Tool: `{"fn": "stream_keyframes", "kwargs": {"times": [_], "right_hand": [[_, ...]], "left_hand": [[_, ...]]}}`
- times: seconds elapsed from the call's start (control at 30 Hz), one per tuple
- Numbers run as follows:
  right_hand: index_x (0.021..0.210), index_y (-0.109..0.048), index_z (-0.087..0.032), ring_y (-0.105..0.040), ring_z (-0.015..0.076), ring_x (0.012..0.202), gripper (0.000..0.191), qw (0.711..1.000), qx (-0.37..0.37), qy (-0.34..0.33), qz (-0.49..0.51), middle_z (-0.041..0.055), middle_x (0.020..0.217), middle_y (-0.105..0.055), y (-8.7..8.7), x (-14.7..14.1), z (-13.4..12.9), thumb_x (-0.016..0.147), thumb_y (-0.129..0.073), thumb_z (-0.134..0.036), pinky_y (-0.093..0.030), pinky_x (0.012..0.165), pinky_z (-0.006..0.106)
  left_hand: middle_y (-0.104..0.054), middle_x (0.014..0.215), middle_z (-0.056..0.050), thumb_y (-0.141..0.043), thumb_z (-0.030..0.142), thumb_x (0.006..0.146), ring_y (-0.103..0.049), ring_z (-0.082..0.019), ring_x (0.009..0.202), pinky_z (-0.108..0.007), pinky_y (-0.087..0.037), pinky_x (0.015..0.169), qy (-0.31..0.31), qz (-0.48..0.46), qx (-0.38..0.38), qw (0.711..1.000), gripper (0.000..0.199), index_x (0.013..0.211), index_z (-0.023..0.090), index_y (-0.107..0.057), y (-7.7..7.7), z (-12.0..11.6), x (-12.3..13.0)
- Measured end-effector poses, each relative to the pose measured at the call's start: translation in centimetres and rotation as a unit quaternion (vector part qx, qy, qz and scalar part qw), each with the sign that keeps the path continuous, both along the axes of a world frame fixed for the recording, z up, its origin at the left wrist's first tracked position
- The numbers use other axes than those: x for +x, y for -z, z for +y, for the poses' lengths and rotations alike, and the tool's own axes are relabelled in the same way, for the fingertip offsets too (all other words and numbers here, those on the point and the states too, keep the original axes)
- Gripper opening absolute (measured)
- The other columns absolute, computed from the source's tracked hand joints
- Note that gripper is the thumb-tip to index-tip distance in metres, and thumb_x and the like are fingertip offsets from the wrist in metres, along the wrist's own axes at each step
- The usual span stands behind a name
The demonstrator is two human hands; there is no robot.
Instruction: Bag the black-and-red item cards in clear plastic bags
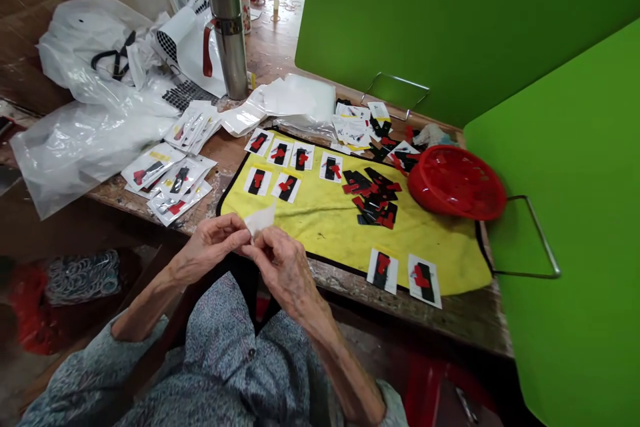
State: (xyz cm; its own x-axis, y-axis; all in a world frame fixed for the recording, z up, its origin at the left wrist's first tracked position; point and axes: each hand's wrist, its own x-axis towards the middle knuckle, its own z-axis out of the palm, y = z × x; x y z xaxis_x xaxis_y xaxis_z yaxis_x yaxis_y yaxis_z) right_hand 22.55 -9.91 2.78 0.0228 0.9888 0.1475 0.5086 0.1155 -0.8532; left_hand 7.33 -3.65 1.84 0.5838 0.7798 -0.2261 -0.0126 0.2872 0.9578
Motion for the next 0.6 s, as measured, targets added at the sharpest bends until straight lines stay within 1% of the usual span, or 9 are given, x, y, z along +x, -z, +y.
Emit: {"fn": "stream_keyframes", "kwargs": {"times": [0.1, 0.17, 0.23, 0.3, 0.37, 0.43, 0.47, 0.53, 0.6], "right_hand": [[0.066, -0.046, -0.02, -0.047, 0.011, 0.056, 0.031, 0.997, -0.044, -0.034, 0.045, -0.003, 0.063, -0.051, 0.1, 0.6, 0.1, 0.093, -0.054, -0.033, -0.039, 0.055, 0.022], [0.069, -0.049, -0.02, -0.05, 0.0123, 0.06, 0.03, 0.999, -0.035, -0.032, 0.02, -0.002, 0.065, -0.053, 0.5, 0.7, 0.1, 0.096, -0.051, -0.033, -0.041, 0.058, 0.023], [0.078, -0.055, -0.02, -0.055, 0.0154, 0.068, 0.022, 0.998, 0.026, -0.008, -0.059, 0.0015, 0.074, -0.058, 1.2, 0.3, 0.0, 0.098, -0.047, -0.027, -0.044, 0.064, 0.026], [0.091, -0.059, -0.018, -0.058, 0.0186, 0.077, 0.017, 0.982, 0.105, 0.02, -0.155, 0.0056, 0.082, -0.062, 1.9, -0.3, -0.2, 0.098, -0.043, -0.018, -0.046, 0.071, 0.029], [0.1, -0.059, -0.016, -0.058, 0.0207, 0.078, 0.019, 0.954, 0.167, 0.046, -0.243, 0.0077, 0.083, -0.063, 2.4, -1.0, -0.3, 0.097, -0.04, -0.012, -0.045, 0.073, 0.032], [0.1, -0.059, -0.016, -0.056, 0.0219, 0.076, 0.02, 0.926, 0.208, 0.068, -0.309, 0.0079, 0.079, -0.063, 2.6, -1.5, -0.4, 0.096, -0.041, -0.009, -0.043, 0.072, 0.034], [0.099, -0.058, -0.016, -0.056, 0.0221, 0.075, 0.019, 0.916, 0.218, 0.077, -0.327, 0.0076, 0.077, -0.062, 2.7, -1.7, -0.4, 0.095, -0.041, -0.009, -0.042, 0.071, 0.035], [0.095, -0.057, -0.017, -0.054, 0.0214, 0.072, 0.019, 0.91, 0.229, 0.088, -0.334, 0.0061, 0.073, -0.059, 2.8, -1.8, -0.4, 0.095, -0.041, -0.008, -0.04, 0.069, 0.034], [0.091, -0.056, -0.018, -0.052, 0.0204, 0.068, 0.018, 0.911, 0.234, 0.099, -0.324, 0.0041, 0.068, -0.056, 3.2, -1.9, -0.5, 0.094, -0.042, -0.007, -0.039, 0.067, 0.033]], "left_hand": [[-0.059, 0.068, 0.0, -0.063, 0.046, 0.083, -0.054, -0.01, 0.062, -0.022, -0.045, 0.062, 0.024, -0.001, 0.019, 1.0, 0.032, 0.075, 0.015, -0.058, 0.0, 0.0, -0.5], [-0.061, 0.069, -0.001, -0.058, 0.04, 0.086, -0.056, -0.011, 0.064, -0.023, -0.046, 0.064, 0.015, 0.042, 0.092, 0.995, 0.026, 0.076, 0.016, -0.058, 0.0, -0.3, -0.6], [-0.062, 0.07, -0.001, -0.055, 0.032, 0.087, -0.057, -0.012, 0.065, -0.023, -0.045, 0.066, -0.016, 0.111, 0.204, 0.973, 0.019, 0.076, 0.018, -0.057, 0.2, -0.8, -0.4], [-0.06, 0.067, 0.0, -0.054, 0.025, 0.085, -0.056, -0.012, 0.063, -0.023, -0.044, 0.065, -0.059, 0.174, 0.29, 0.939, 0.015, 0.072, 0.019, -0.053, 0.4, -1.3, 0.0], [-0.058, 0.064, 0.001, -0.052, 0.022, 0.083, -0.053, -0.011, 0.059, -0.023, -0.042, 0.061, -0.087, 0.216, 0.321, 0.918, 0.014, 0.069, 0.02, -0.049, 0.7, -1.6, 0.5], [-0.057, 0.063, 0.0, -0.049, 0.022, 0.084, -0.051, -0.012, 0.057, -0.024, -0.041, 0.06, -0.088, 0.238, 0.334, 0.908, 0.014, 0.07, 0.02, -0.048, 1.0, -1.8, 0.9], [-0.057, 0.064, 0.0, -0.047, 0.022, 0.084, -0.051, -0.012, 0.058, -0.024, -0.04, 0.06, -0.083, 0.244, 0.344, 0.903, 0.014, 0.07, 0.02, -0.049, 1.1, -1.9, 1.1], [-0.056, 0.065, -0.001, -0.043, 0.021, 0.085, -0.05, -0.013, 0.058, -0.024, -0.039, 0.059, -0.082, 0.253, 0.37, 0.89, 0.017, 0.069, 0.02, -0.048, 1.2, -2.0, 1.5], [-0.054, 0.061, -0.001, -0.042, 0.02, 0.085, -0.048, -0.013, 0.056, -0.025, -0.035, 0.057, -0.094, 0.278, 0.393, 0.872, 0.021, 0.065, 0.021, -0.044, 1.2, -2.3, 1.8]]}}
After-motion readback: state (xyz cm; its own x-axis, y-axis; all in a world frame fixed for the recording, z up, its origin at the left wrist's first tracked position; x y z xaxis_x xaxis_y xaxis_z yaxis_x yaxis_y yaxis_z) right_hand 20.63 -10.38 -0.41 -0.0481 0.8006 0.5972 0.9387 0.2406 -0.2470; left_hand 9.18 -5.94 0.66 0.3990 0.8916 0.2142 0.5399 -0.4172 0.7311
